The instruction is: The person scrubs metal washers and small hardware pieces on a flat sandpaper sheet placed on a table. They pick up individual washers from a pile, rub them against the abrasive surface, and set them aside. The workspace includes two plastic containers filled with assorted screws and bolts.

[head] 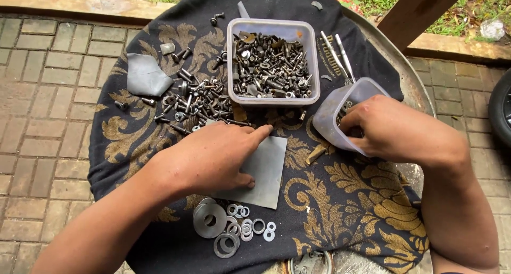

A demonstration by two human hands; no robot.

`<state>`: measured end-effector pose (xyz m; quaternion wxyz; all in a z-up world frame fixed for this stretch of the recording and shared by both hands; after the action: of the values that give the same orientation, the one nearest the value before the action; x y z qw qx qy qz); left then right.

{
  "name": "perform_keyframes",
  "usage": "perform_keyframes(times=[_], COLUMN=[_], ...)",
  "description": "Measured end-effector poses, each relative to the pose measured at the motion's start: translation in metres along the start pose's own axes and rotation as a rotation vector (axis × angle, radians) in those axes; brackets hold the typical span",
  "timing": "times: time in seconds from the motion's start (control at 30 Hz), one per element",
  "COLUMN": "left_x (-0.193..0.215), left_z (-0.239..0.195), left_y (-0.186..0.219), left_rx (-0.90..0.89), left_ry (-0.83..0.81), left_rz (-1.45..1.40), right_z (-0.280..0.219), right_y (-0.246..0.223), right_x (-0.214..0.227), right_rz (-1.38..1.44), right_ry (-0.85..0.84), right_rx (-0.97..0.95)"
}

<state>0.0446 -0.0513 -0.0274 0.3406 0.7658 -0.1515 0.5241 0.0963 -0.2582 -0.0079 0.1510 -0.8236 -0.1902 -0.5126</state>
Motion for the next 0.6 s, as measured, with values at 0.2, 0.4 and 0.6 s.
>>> perform_keyframes(times=[0.2,0.4,0.6], left_x=[0.002,0.004,0.008], left_z=[0.0,-0.001,-0.004], left_y=[0.002,0.003,0.006], left_rx=[0.002,0.027,0.052], left_ry=[0.012,-0.021,-0.057], left_rz=[-0.01,-0.011,-0.014], right_z=[0.005,0.002,-0.008], right_y=[0.005,0.001,-0.004], right_x=[-0.007,0.001,0.02], right_rz=[-0.039,-0.024,0.071], right_ry=[0.013,0.051,0.428], right_rx=[0.028,0.031,0.161])
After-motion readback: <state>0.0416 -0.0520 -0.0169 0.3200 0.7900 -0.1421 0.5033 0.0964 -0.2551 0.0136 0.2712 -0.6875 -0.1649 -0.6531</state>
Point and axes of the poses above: each hand's wrist, its own z-axis towards the middle knuckle, its own x-axis out of the back of the hand, y = z × x, the point moved 7 cm from there along z, towards the middle knuckle, and after that the axes turned 7 degrees about y, right-handed, at the moved point
